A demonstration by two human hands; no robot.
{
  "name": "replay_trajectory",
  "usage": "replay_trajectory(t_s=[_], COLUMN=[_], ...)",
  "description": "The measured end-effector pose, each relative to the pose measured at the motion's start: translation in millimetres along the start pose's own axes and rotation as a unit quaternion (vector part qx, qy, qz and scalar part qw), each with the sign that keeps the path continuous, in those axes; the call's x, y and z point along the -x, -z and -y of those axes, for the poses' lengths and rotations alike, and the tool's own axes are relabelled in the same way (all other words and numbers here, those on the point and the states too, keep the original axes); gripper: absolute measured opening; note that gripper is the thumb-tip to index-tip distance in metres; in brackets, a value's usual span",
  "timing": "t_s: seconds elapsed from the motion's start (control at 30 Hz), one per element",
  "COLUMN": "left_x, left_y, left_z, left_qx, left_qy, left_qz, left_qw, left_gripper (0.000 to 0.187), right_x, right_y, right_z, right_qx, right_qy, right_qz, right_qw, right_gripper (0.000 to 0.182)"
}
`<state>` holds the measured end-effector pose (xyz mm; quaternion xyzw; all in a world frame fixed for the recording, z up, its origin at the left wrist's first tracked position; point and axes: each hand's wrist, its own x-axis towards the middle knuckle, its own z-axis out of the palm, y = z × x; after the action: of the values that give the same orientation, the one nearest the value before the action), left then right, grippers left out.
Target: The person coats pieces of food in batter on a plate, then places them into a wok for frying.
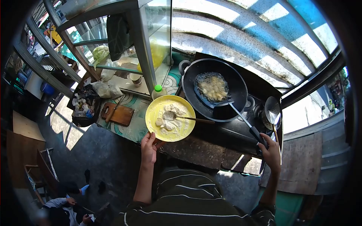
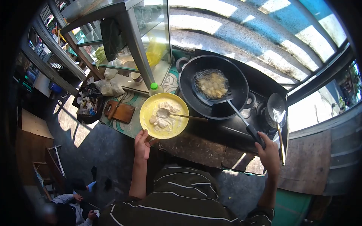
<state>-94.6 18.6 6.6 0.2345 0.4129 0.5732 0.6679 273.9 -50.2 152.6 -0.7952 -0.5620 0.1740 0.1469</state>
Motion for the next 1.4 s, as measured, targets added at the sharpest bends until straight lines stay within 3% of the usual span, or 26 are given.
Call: replay_trajectory(t_s=[0.07, 0.33, 0.4, 0.43, 0.53, 0.7, 0.87, 1.0, 1.03, 1.1, 1.23, 1.3, 1.33, 1.37, 1.4], left_x=[1, 3, 5, 6, 6, 3, 3, 7, 7, 9, 10, 11, 11, 11, 10], left_y=[-1, 1, 2, 1, 1, 1, 0, -8, -10, -11, -19, -23, -25, -28, -32], left_z=[-2, -2, -3, -5, -5, -2, 0, 1, 3, 7, 11, 13, 14, 18, 21], left_qx=[-0.001, -0.001, 0.0, -0.003, -0.005, -0.01, -0.012, -0.009, 0.001, 0.012, 0.008, -0.001, -0.009, 0.003, 0.002], left_qy=[0.002, -0.004, -0.007, -0.009, -0.009, -0.006, -0.004, -0.001, 0.004, 0.018, 0.03, 0.039, 0.05, 0.054, 0.056], left_qz=[0.001, 0.001, -0.005, -0.001, 0.0, 0.005, 0.008, 0.013, 0.019, 0.037, 0.075, 0.083, 0.093, 0.094, 0.097], left_qw=[1.0, 1.0, 1.0, 1.0, 1.0, 1.0, 1.0, 1.0, 1.0, 0.999, 0.997, 0.996, 0.994, 0.994, 0.994], left_gripper=[0.028, 0.027, 0.026, 0.026, 0.027, 0.028, 0.026, 0.027, 0.028, 0.029, 0.029, 0.029, 0.029, 0.029, 0.029], right_x=[-17, -44, -41, -39, -42, -74, -98, -80, -77, -70, -47, -25, -19, -14, -10], right_y=[-22, -67, -53, -56, -53, -82, -128, -119, -122, -129, -129, -121, -126, -133, -139], right_z=[-5, -11, -19, -26, -21, 2, -14, -10, -13, -21, -20, -1, 0, 0, 3], right_qx=[-0.019, -0.116, -0.127, -0.175, -0.177, -0.136, -0.157, -0.139, -0.139, -0.097, -0.101, 0.141, 0.142, -0.156, -0.438], right_qy=[0.056, 0.057, -0.018, 0.043, 0.081, 0.034, 0.13, 0.028, 0.029, 0.147, 0.118, 0.174, 0.172, 0.144, 0.101], right_qz=[-0.038, -0.062, 0.012, -0.033, -0.072, -0.092, -0.196, -0.14, -0.138, -0.255, -0.258, -0.316, -0.316, -0.198, -0.063], right_qw=[0.998, 0.99, 0.992, 0.983, 0.978, 0.986, 0.959, 0.98, 0.98, 0.951, 0.954, 0.922, 0.922, 0.957, 0.891], right_gripper=[0.033, 0.034, 0.033, 0.032, 0.033, 0.034, 0.032, 0.04, 0.04, 0.046, 0.053, 0.059, 0.059, 0.058, 0.058])
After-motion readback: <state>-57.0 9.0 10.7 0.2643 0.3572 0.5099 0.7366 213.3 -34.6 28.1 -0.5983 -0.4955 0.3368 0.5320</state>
